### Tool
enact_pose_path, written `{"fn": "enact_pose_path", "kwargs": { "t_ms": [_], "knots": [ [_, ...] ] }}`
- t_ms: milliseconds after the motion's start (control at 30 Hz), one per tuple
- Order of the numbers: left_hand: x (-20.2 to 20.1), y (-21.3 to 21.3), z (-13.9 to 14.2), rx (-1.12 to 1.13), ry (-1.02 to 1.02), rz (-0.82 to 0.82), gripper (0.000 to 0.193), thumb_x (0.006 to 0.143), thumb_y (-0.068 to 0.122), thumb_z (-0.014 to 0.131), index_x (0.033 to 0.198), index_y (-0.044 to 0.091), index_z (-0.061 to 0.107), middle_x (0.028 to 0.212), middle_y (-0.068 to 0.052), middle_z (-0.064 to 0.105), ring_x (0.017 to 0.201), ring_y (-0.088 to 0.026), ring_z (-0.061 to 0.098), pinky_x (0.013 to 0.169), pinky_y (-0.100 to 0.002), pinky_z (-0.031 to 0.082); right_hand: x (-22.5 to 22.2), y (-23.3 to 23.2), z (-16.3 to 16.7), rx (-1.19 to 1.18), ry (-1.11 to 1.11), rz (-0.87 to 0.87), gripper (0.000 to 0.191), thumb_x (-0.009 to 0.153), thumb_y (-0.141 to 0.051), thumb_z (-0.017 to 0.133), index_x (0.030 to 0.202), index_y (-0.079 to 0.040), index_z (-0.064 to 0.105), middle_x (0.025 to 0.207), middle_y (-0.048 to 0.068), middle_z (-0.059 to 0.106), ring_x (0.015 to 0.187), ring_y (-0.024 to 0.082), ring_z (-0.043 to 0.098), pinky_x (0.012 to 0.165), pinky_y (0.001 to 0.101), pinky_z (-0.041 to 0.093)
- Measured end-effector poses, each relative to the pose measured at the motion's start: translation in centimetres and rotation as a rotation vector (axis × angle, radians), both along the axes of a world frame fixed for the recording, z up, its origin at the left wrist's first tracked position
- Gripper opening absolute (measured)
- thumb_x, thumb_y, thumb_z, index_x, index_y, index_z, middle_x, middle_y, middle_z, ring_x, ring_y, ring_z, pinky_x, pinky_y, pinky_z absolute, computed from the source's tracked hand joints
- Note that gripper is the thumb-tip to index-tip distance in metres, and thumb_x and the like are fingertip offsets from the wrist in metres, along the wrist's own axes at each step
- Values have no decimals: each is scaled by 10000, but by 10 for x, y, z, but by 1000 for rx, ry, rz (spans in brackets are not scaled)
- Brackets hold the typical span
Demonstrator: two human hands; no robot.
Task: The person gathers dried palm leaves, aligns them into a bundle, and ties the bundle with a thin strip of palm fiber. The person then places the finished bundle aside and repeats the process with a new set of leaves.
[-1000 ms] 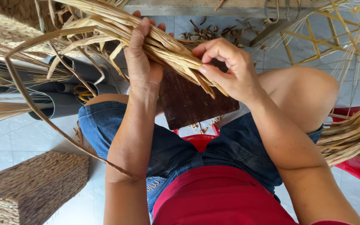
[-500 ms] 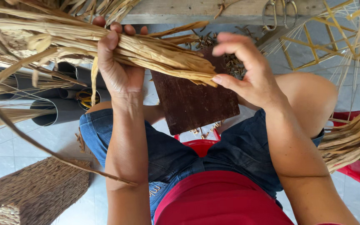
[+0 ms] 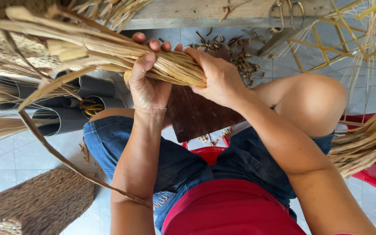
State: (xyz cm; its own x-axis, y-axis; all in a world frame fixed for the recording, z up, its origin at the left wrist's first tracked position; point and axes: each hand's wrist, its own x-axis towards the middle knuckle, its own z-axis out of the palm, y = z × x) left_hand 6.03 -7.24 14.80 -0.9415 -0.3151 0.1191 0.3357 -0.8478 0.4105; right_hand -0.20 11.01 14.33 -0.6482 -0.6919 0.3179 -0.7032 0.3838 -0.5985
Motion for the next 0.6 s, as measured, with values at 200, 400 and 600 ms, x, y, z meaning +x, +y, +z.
{"fn": "enact_pose_path", "kwargs": {
  "t_ms": [200, 400, 600],
  "knots": [
    [16, -56, -6, 112, -16, 169, 376, 951, 226, 757, 1291, 106, 650, 1130, -48, 722, 1098, -219, 681, 1117, -550, 472, -18, 18, 26, 205, 85, 75, 675, 768, -158, 818, 1385, -96, 553, 1200, 145, 721, 980, 331, 726, 801, 431, 588],
    [81, -176, -50, 138, -164, 408, 234, 1018, 199, 741, 1195, 102, 623, 1145, -119, 699, 1044, -236, 654, 1052, -441, 480, -48, 40, 41, 671, -83, 28, 649, 780, -252, 782, 1392, -210, 569, 1062, 139, 736, 904, 364, 712, 746, 478, 567],
    [178, -245, -65, -284, -681, 1183, 687, 887, 319, 853, 1402, 75, 470, 1337, -209, 496, 1253, -324, 504, 1129, -634, 363, -67, 55, 46, 933, -137, -34, 568, 779, -274, 791, 1310, -229, 593, 1004, 136, 747, 907, 373, 709, 733, 511, 556]
  ]
}}
